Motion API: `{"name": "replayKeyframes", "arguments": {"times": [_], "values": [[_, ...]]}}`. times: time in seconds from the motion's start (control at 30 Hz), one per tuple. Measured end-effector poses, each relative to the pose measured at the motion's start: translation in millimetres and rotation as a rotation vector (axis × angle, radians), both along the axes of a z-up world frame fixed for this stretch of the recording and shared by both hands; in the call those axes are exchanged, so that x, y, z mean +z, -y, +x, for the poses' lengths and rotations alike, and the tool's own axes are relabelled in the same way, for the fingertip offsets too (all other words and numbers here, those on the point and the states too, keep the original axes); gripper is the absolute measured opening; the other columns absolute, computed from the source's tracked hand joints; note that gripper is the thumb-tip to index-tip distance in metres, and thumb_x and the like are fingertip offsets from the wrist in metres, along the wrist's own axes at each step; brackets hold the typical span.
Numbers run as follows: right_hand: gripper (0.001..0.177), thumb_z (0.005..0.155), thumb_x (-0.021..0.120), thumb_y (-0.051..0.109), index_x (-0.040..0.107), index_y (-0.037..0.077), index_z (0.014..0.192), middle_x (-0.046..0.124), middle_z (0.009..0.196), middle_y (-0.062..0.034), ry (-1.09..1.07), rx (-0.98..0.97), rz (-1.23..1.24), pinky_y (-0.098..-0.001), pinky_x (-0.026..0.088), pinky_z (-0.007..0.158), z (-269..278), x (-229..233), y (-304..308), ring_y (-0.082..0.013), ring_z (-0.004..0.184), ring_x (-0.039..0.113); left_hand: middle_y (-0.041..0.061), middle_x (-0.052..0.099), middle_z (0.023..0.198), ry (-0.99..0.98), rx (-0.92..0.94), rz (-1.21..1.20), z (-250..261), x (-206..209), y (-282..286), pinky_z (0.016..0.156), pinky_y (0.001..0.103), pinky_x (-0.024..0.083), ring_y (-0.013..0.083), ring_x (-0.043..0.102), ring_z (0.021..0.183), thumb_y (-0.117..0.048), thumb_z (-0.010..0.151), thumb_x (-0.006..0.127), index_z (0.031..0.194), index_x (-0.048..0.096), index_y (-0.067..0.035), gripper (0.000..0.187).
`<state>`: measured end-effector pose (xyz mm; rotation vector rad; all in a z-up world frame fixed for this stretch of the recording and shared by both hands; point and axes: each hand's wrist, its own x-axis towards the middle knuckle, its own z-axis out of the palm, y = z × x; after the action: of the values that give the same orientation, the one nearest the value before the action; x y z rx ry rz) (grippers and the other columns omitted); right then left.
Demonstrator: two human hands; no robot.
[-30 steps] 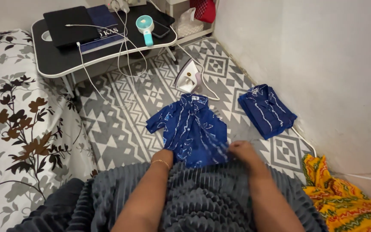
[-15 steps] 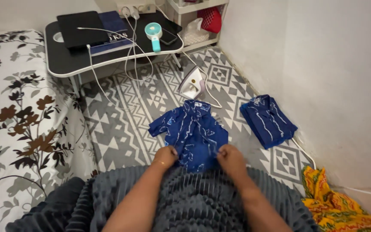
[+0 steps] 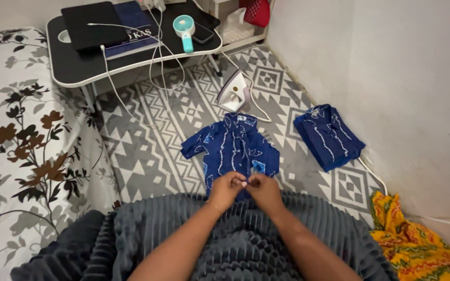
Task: The person irons a blue patterned shirt on the floor, smoothing it out, buttoning it, and pressing the fabric with an iron. The shirt is handled one at a time and placed flat on the floor during ironing.
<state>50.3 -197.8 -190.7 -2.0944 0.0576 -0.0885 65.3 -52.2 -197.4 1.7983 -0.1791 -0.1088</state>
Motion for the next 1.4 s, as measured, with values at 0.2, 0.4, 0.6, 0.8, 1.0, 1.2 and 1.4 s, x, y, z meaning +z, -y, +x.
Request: {"name": "replayKeyframes", "arguments": {"times": [0.2, 0.4, 0.6, 0.8, 1.0, 1.2, 1.4], "values": [[0.02, 0.066, 0.07, 0.016, 0.065, 0.001, 0.079, 0.065, 0.066, -0.0055, -0.218, -0.019, 0.231, -0.0255, 0.046, 0.052, 11.6, -19.8, 12.8, -0.0124, 0.056, 0.059, 0.001, 0.061, 0.071, -0.137, -0.085, -0.126, 6.7, -29.5, -3.2, 0.057, 0.02, 0.046, 0.007, 0.056, 0.061, -0.006, 0.078, 0.059, 0.091, 0.06, -0.002, 0.014], [0.019, 0.068, 0.07, 0.016, 0.066, 0.0, 0.077, 0.065, 0.066, -0.005, -0.07, 0.091, 0.114, -0.0235, 0.046, 0.057, 3.9, -7.3, 5.4, -0.0106, 0.061, 0.06, 0.002, 0.062, 0.074, -0.215, -0.045, -0.164, 3.7, -22.0, -5.9, 0.059, 0.019, 0.046, 0.0069, 0.056, 0.062, -0.005, 0.079, 0.057, 0.091, 0.059, -0.001, 0.013], [0.016, 0.071, 0.067, 0.015, 0.065, 0.001, 0.079, 0.065, 0.068, -0.0051, -0.087, 0.124, 0.18, -0.0236, 0.045, 0.059, 2.1, -4.0, 5.7, -0.0102, 0.062, 0.057, 0.002, 0.062, 0.075, -0.269, -0.025, -0.156, 2.7, -13.2, -4.1, 0.059, 0.02, 0.048, 0.0072, 0.058, 0.064, -0.004, 0.078, 0.058, 0.09, 0.058, 0.0, 0.012], [0.018, 0.072, 0.066, 0.015, 0.065, 0.0, 0.081, 0.065, 0.069, -0.0049, -0.058, 0.102, 0.193, -0.023, 0.044, 0.058, 1.8, -7.8, 3.1, -0.0094, 0.063, 0.057, 0.003, 0.059, 0.075, -0.261, -0.037, -0.232, 4.2, -26.3, -4.6, 0.059, 0.02, 0.049, 0.0076, 0.057, 0.064, -0.003, 0.078, 0.06, 0.089, 0.057, 0.0, 0.012], [0.018, 0.075, 0.06, 0.016, 0.066, 0.001, 0.083, 0.064, 0.069, -0.0041, -0.315, 0.159, 0.342, -0.0239, 0.047, 0.059, 10.6, -13.7, 14.7, -0.0115, 0.064, 0.059, 0.003, 0.059, 0.074, -0.269, -0.016, -0.266, 3.8, -31.8, -6.0, 0.057, 0.02, 0.049, 0.0079, 0.057, 0.062, -0.002, 0.076, 0.061, 0.091, 0.056, 0.0, 0.016], [0.015, 0.071, 0.064, 0.013, 0.065, 0.001, 0.079, 0.063, 0.067, -0.0046, -0.47, 0.127, 0.469, -0.0235, 0.047, 0.057, 7.4, -7.8, 13.9, -0.0125, 0.06, 0.058, 0.006, 0.063, 0.073, -0.334, -0.001, -0.218, 4.5, -36.5, -7.0, 0.055, 0.021, 0.049, 0.01, 0.059, 0.061, -0.001, 0.073, 0.064, 0.085, 0.061, 0.002, 0.013], [0.017, 0.066, 0.069, 0.013, 0.065, -0.001, 0.072, 0.063, 0.062, -0.0059, -0.316, 0.145, 0.252, -0.0227, 0.043, 0.05, 9.9, -21.7, 10.4, -0.0106, 0.054, 0.056, 0.01, 0.065, 0.075, -0.562, 0.032, -0.416, 4.1, -34.7, -9.5, 0.062, 0.023, 0.054, 0.0151, 0.064, 0.066, -0.005, 0.072, 0.064, 0.085, 0.063, 0.006, 0.017]]}}
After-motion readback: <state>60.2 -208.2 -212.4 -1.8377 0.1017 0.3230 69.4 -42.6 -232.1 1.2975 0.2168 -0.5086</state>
